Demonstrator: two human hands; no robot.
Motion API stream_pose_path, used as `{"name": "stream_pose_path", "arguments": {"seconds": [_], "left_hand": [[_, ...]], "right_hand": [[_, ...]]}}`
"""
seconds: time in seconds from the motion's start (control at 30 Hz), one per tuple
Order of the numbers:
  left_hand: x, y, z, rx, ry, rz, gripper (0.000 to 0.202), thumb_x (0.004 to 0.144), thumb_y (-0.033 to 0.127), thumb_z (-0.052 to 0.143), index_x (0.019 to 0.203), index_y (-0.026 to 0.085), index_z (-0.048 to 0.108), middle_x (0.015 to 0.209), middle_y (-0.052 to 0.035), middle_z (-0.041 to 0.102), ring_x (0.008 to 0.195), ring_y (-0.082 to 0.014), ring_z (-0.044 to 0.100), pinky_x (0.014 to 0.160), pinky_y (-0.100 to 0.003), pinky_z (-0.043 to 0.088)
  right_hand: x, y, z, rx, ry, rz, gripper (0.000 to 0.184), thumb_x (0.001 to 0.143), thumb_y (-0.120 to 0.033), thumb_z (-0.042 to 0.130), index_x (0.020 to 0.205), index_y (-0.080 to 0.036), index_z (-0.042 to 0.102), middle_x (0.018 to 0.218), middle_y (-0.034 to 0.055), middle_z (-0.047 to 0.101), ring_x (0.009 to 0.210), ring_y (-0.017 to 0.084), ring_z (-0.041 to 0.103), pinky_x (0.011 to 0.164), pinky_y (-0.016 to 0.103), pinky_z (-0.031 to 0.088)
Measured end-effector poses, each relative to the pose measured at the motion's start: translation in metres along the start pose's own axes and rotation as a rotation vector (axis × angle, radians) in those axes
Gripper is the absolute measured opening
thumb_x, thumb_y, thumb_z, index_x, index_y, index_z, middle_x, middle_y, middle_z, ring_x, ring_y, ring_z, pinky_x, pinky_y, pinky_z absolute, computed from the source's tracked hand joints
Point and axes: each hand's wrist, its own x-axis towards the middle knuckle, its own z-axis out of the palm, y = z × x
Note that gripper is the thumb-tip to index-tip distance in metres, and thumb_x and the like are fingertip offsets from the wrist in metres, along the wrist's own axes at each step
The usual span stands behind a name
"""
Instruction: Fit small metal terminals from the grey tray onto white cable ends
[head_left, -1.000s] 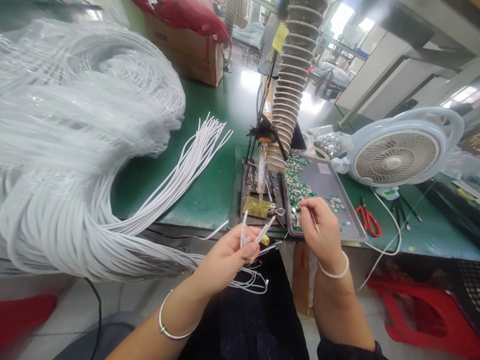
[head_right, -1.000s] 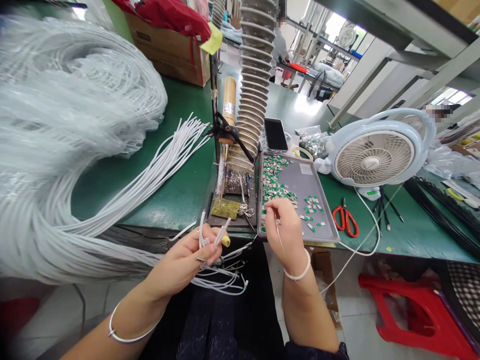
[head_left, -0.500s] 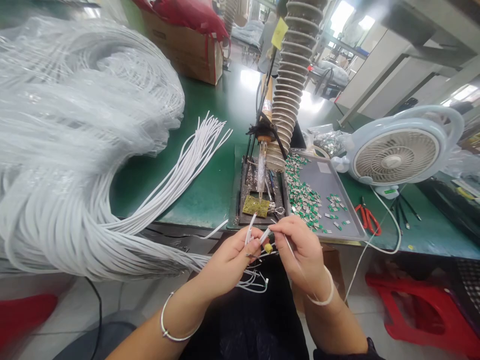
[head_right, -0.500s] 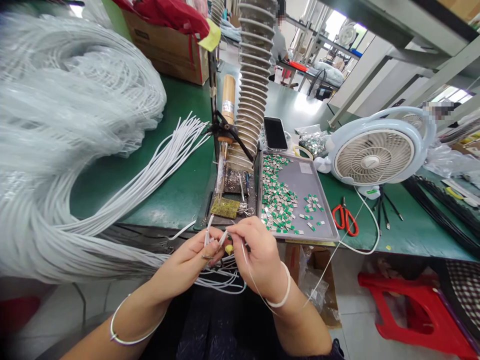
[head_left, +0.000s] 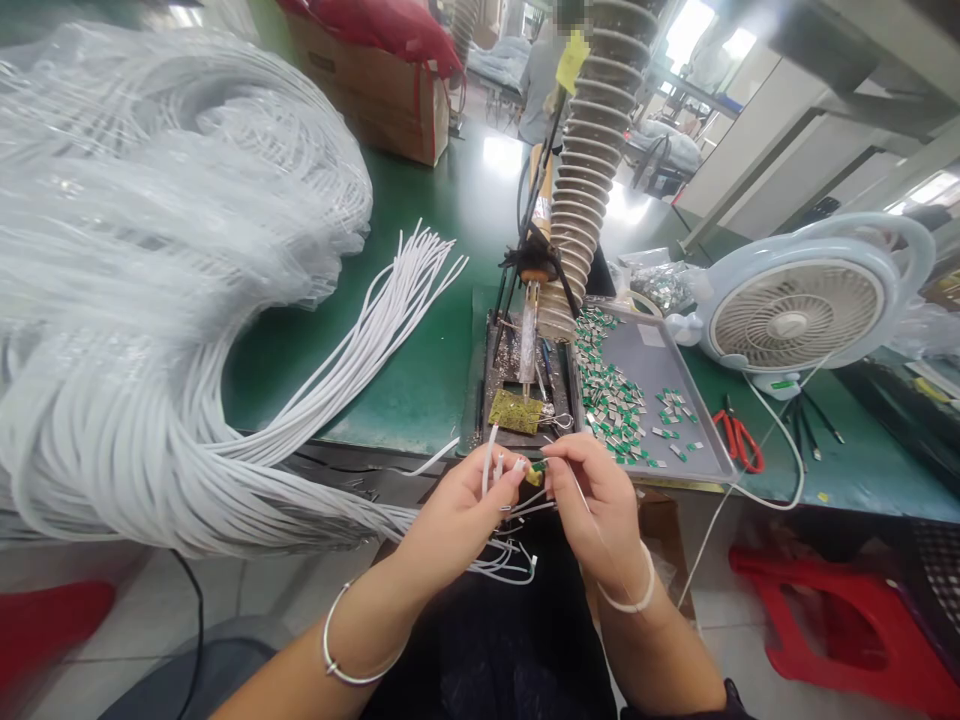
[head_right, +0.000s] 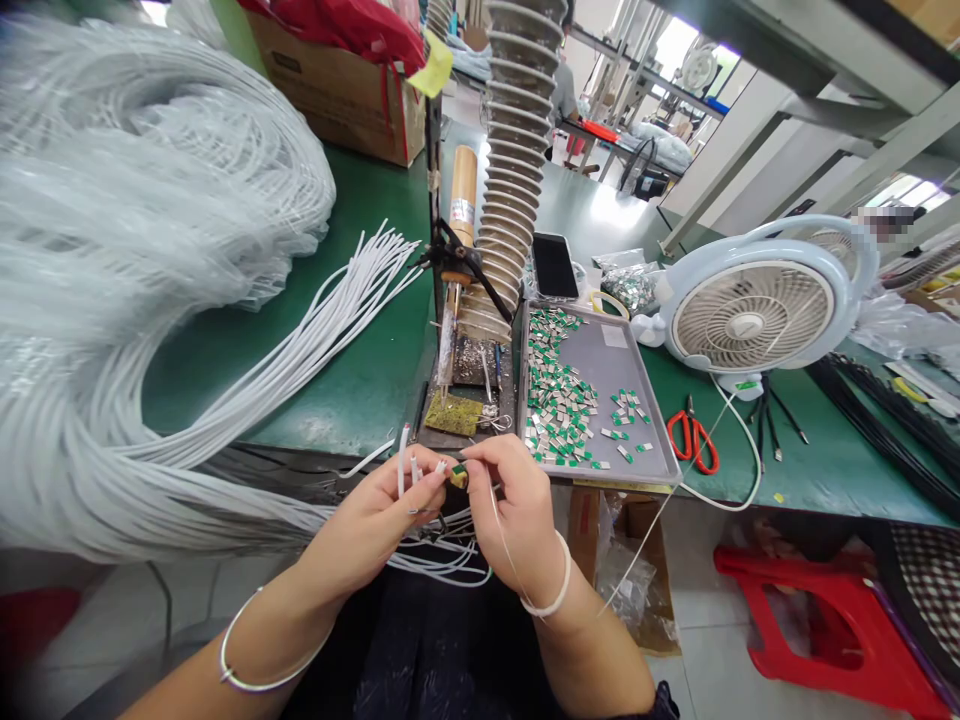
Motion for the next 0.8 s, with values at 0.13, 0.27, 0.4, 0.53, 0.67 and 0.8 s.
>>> {"name": "stream_pose_path", "arguments": {"seconds": [0.13, 0.27, 0.4, 0.53, 0.67, 0.8], "left_hand": [[0.002, 0.0, 0.003, -0.092, 0.08, -0.014, 0.024, 0.077, 0.04, 0.06, 0.074, 0.019, 0.048, 0.06, 0.007, 0.038, 0.051, -0.0076, 0.028, 0.05, -0.023, 0.024], [0.003, -0.002, 0.004, -0.148, 0.109, -0.028, 0.025, 0.076, 0.04, 0.061, 0.074, 0.018, 0.05, 0.062, 0.0064, 0.039, 0.051, -0.0074, 0.03, 0.049, -0.023, 0.024], [0.004, 0.0, 0.006, -0.148, 0.122, 0.0, 0.025, 0.077, 0.042, 0.06, 0.074, 0.018, 0.053, 0.057, 0.0069, 0.04, 0.05, -0.0074, 0.029, 0.05, -0.023, 0.026], [0.003, 0.0, 0.007, -0.159, 0.125, 0.035, 0.021, 0.078, 0.038, 0.059, 0.078, 0.018, 0.057, 0.058, 0.0066, 0.043, 0.049, -0.0073, 0.03, 0.051, -0.024, 0.029], [0.003, -0.001, 0.006, -0.15, 0.15, 0.062, 0.013, 0.081, 0.032, 0.056, 0.081, 0.019, 0.058, 0.065, 0.0052, 0.049, 0.052, -0.0073, 0.034, 0.055, -0.024, 0.031], [0.003, -0.001, 0.006, -0.12, 0.16, 0.096, 0.013, 0.082, 0.027, 0.056, 0.072, 0.018, 0.055, 0.079, 0.0022, 0.055, 0.056, -0.0073, 0.039, 0.058, -0.024, 0.033]], "right_hand": [[-0.004, 0.005, 0.006, 0.075, 0.071, 0.117, 0.008, 0.085, -0.02, 0.048, 0.088, -0.02, 0.056, 0.073, 0.0004, 0.056, 0.06, 0.011, 0.054, 0.054, 0.024, 0.046], [-0.004, 0.004, 0.011, 0.108, 0.094, 0.164, 0.007, 0.085, -0.023, 0.049, 0.087, -0.02, 0.055, 0.066, -0.0018, 0.053, 0.056, 0.01, 0.052, 0.051, 0.023, 0.045], [-0.003, 0.003, 0.016, 0.136, 0.089, 0.185, 0.007, 0.086, -0.024, 0.048, 0.085, -0.02, 0.054, 0.063, -0.0027, 0.051, 0.054, 0.01, 0.051, 0.051, 0.023, 0.044], [-0.002, 0.004, 0.02, 0.176, 0.093, 0.201, 0.007, 0.086, -0.025, 0.048, 0.084, -0.02, 0.053, 0.061, -0.0036, 0.05, 0.053, 0.009, 0.05, 0.05, 0.023, 0.044], [-0.002, 0.004, 0.023, 0.208, 0.1, 0.219, 0.008, 0.086, -0.025, 0.048, 0.084, -0.019, 0.053, 0.06, -0.0037, 0.05, 0.052, 0.009, 0.05, 0.05, 0.023, 0.044], [-0.002, 0.004, 0.025, 0.225, 0.104, 0.222, 0.008, 0.085, -0.025, 0.049, 0.083, -0.019, 0.053, 0.06, -0.0043, 0.049, 0.051, 0.008, 0.048, 0.049, 0.022, 0.042]]}}
